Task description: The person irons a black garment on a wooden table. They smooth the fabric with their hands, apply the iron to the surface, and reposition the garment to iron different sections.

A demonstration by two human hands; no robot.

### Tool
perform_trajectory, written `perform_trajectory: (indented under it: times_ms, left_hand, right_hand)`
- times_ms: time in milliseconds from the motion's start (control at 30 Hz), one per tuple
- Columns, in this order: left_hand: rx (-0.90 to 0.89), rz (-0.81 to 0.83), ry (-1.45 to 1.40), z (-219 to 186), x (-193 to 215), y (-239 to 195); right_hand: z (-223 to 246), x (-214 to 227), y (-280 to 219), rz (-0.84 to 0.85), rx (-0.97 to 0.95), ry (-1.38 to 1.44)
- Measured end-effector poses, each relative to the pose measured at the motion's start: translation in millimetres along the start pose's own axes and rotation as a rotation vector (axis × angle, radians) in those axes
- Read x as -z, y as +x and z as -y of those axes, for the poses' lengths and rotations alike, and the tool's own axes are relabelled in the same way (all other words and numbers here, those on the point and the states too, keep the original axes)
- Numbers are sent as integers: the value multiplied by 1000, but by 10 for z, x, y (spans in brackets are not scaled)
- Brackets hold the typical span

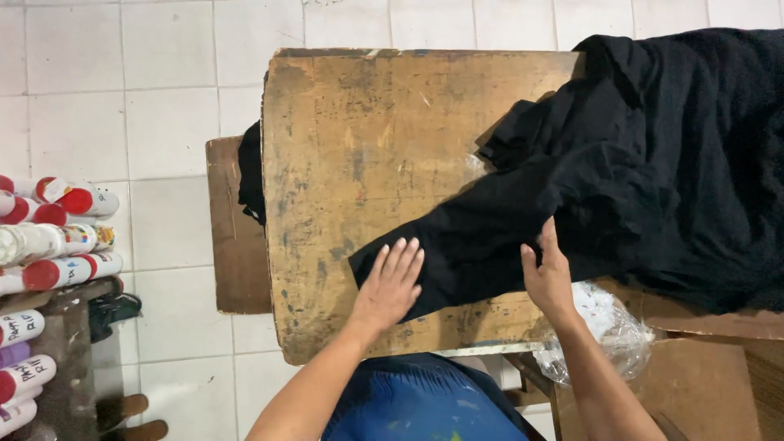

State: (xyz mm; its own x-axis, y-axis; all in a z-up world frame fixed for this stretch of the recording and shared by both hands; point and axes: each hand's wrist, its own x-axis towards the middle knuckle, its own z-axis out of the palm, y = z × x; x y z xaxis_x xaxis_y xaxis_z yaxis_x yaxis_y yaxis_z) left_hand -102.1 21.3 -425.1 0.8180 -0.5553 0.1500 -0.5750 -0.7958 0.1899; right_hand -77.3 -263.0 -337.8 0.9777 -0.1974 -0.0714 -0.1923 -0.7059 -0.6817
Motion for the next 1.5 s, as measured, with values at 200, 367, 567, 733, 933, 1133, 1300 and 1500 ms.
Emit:
perform_trajectory:
  times_ms: [200, 367, 567, 733, 933, 1133, 1300, 1500]
  left_hand:
    - [104, 259, -41, -218, -53, -186]
    - [146, 258, -22, -250, -147, -193]
    - [134, 268, -27, -286, -110, -325]
    - [27, 304, -55, -328, -281, -448]
    - [-21, 350, -186, -300, -283, -463]
    - [-6, 492, -113, -364, -101, -393]
    - [114, 375, -149, -330, 72, -342]
    - [194, 343, -42, -30, 67, -561]
  right_hand:
    - [-353, -66, -21, -156, 273, -17]
    - [-181, 45, 30, -91, 283, -107]
    - [-460, -186, -108, -200, 465, -473]
    - [1, -703, -51, 22, 661, -566]
    - [165, -1253, 658, 292, 401, -712]
    - [119, -1355, 759, 173, 723, -757]
    - [222, -1196, 244, 226, 699, -585]
    - [-277, -1215, -461, 342, 874, -590]
